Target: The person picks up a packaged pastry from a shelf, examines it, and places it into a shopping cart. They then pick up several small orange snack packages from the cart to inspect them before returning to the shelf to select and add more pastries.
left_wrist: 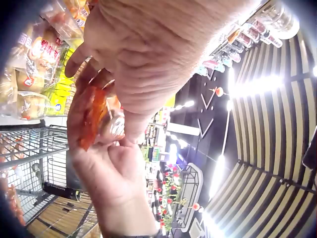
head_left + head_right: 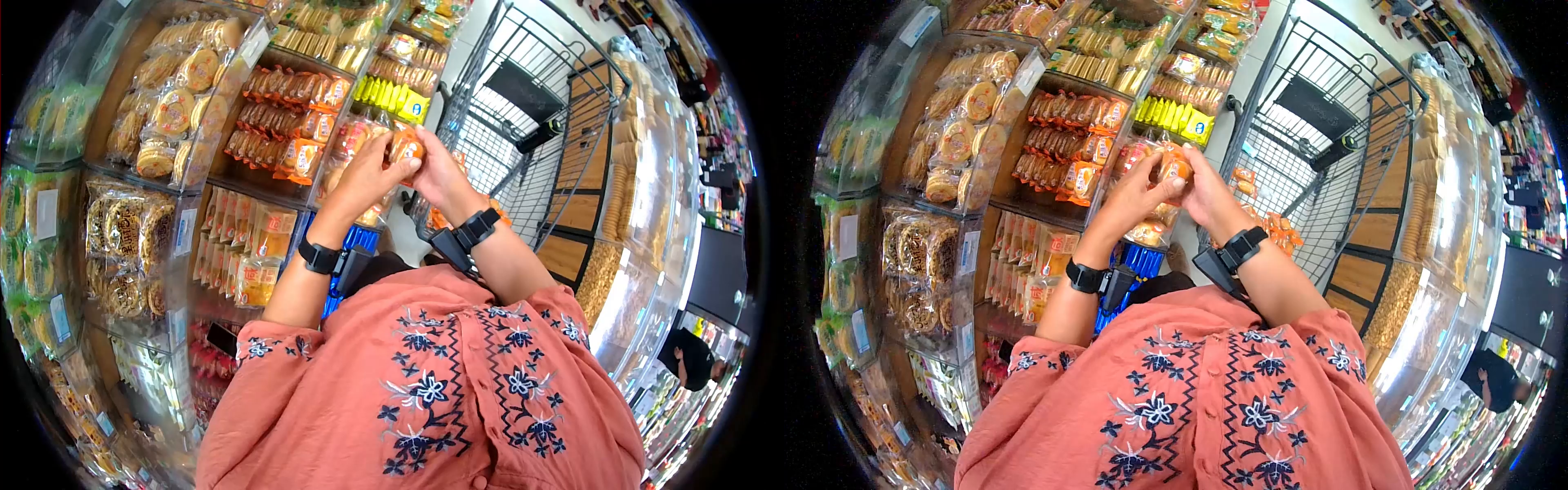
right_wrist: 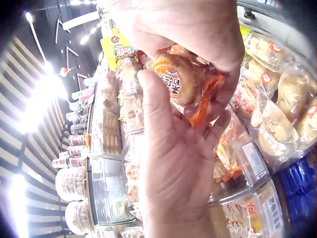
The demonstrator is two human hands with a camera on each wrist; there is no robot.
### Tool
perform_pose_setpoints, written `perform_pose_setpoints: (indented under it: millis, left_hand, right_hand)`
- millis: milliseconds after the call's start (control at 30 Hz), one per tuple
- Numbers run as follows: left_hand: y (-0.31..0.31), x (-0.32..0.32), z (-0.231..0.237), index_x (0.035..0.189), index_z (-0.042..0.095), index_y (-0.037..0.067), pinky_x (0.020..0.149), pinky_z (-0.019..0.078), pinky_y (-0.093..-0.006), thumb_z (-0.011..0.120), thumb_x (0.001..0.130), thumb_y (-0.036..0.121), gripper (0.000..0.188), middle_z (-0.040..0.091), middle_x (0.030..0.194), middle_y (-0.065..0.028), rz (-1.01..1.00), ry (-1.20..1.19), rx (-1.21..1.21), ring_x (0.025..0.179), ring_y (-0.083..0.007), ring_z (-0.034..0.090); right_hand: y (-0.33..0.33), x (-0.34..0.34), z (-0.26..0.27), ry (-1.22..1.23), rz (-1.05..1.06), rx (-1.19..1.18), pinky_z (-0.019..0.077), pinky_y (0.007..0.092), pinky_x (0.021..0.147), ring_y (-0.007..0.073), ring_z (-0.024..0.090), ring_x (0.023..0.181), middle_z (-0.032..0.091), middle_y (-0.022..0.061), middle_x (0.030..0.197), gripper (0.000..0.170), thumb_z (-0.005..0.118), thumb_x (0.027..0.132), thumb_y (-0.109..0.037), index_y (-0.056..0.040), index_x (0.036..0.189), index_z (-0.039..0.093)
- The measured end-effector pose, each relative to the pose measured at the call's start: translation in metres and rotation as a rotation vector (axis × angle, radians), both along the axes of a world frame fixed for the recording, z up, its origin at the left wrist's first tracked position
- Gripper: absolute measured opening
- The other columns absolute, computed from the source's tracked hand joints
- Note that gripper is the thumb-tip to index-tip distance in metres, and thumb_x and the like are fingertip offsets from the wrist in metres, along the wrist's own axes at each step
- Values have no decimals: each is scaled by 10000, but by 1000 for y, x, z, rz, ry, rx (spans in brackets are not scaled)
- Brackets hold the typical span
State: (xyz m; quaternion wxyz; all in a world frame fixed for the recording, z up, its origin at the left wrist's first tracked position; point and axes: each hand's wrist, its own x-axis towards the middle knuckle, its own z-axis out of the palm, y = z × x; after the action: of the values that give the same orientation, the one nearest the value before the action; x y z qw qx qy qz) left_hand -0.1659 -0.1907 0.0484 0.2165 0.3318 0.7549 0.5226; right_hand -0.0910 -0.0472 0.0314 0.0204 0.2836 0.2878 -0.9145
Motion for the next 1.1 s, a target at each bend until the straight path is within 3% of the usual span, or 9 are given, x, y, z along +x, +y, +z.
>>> perform_pose_setpoints:
  millis: [100, 133, 167, 233, 333, 433, 733, 967, 1100]
  left_hand:
    - [-6, -34, -21, 1273, 541, -80, 967, 461, -444, 651, 932, 418, 614, 596, 1202, -288, 136, 37, 8, 1128, -386, 585]
    - [-5, -59, -42, 1290, 530, -82, 984, 451, -471, 636, 944, 381, 588, 580, 1239, -306, 231, 150, -53, 1164, -414, 563]
    - [-10, -66, -18, 1308, 521, -80, 1020, 425, -499, 613, 954, 351, 566, 560, 1284, -321, 310, 324, -183, 1207, -438, 530]
    - [-12, -99, -45, 1331, 503, -75, 1053, 400, -504, 593, 959, 343, 567, 555, 1308, -308, 339, 474, -250, 1241, -448, 504]
    - [-4, -117, -66, 1365, 488, -42, 1072, 387, -508, 589, 958, 332, 562, 521, 1386, -258, 296, 436, -423, 1291, -432, 470]
    - [2, -118, -76, 1396, 470, 1, 1075, 386, -521, 599, 950, 320, 564, 501, 1431, -199, 276, 406, -543, 1334, -406, 435]
    - [1, -110, -77, 1410, 462, 28, 1070, 381, -543, 609, 937, 287, 559, 488, 1455, -176, 242, 411, -541, 1341, -393, 429]
    - [1, -109, -82, 1458, 422, 55, 1092, 359, -533, 630, 930, 312, 623, 470, 1470, -169, 276, 519, -614, 1368, -379, 406]
    - [-1, -112, -81, 1417, 448, 51, 1085, 341, -563, 660, 913, 291, 598, 473, 1459, -163, 271, 488, -570, 1386, -375, 374]
  right_hand:
    - [6, 2, -5, 75, 19, -42, 562, 481, 874, 241, 668, 994, 665, 80, 1144, 403, 398, 1063, -408, -105, 1276, 558]
    - [5, 2, 2, 40, 6, -47, 576, 494, 859, 259, 676, 973, 668, 97, 1126, 409, 389, 1068, -392, -89, 1297, 541]
    - [6, 2, -1, 35, 1, -49, 578, 494, 856, 263, 678, 971, 668, 105, 1121, 412, 387, 1069, -391, -85, 1300, 536]
    - [5, 1, -9, 26, -7, -56, 583, 494, 850, 271, 682, 968, 669, 120, 1111, 418, 382, 1070, -388, -76, 1308, 527]
    - [3, 2, -3, -18, 10, -83, 583, 494, 859, 283, 684, 966, 668, 145, 1100, 425, 384, 1069, -393, -62, 1297, 522]
    - [5, 6, -4, -36, -11, -67, 568, 523, 897, 376, 660, 1079, 648, 214, 1159, 479, 343, 1073, -395, -69, 1406, 457]
    - [11, 6, -21, -39, -3, -60, 576, 482, 886, 326, 681, 1022, 664, 185, 1130, 470, 385, 1065, -427, -42, 1308, 500]
    - [9, 2, -17, -104, -20, -64, 584, 526, 842, 347, 679, 1027, 669, 185, 1112, 469, 335, 1073, -415, -54, 1321, 502]
    - [10, 5, -15, -78, 0, -42, 572, 506, 887, 326, 677, 1029, 665, 185, 1128, 476, 362, 1068, -423, -46, 1328, 492]
